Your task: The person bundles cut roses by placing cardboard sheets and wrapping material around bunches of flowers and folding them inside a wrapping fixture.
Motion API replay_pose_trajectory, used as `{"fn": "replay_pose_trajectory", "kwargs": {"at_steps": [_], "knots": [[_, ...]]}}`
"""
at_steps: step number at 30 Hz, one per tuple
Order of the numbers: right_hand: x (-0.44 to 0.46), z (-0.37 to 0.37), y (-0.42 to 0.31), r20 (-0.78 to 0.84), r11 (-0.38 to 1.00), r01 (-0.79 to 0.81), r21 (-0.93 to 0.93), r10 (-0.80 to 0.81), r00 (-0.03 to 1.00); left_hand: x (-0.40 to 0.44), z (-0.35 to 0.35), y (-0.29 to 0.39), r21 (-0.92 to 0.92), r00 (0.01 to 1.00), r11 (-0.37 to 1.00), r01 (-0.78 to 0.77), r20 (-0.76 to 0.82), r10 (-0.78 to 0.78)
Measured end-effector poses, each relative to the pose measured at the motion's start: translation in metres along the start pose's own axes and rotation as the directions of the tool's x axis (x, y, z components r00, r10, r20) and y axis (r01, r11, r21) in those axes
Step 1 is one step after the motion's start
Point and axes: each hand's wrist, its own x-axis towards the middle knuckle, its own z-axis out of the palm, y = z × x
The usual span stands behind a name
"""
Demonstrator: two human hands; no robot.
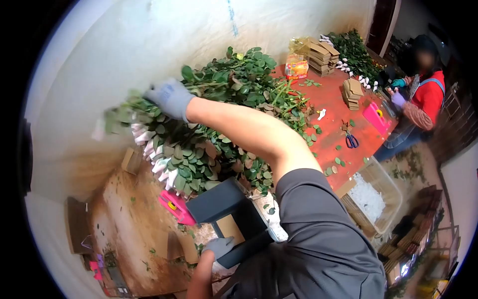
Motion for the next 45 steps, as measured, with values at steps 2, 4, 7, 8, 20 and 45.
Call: {"fn": "replay_pose_trajectory", "kwargs": {"at_steps": [2,4,7,8,20,45], "knots": [[0.018,-0.030,-0.017,-0.223,0.983,0.140,0.120,-0.111,0.969,-0.001,-0.001,0.002,-0.018,1.000,1.000,-0.004,-0.015,0.004],[0.028,-0.059,-0.034,-0.362,0.944,0.292,0.156,-0.220,0.906,0.000,-0.002,0.001,-0.006,1.000,1.000,0.001,0.001,-0.001],[0.018,-0.101,-0.062,-0.247,0.862,0.502,0.066,-0.473,0.846,-0.003,-0.003,0.001,-0.015,1.000,1.000,-0.006,-0.001,0.006],[0.005,-0.111,-0.074,-0.156,0.832,0.554,0.040,-0.543,0.826,-0.004,-0.005,0.001,-0.013,1.000,1.000,-0.011,-0.004,0.011],[-0.354,-0.038,-0.145,0.929,0.961,-0.116,0.250,-0.204,0.310,0.016,0.044,-0.040,-0.289,0.998,0.955,-0.063,-0.031,0.056],[-0.369,0.054,-0.200,0.853,0.810,-0.268,0.522,-0.490,0.180,-0.039,0.001,-0.038,-0.497,0.937,0.857,-0.135,-0.346,-0.053]]}}
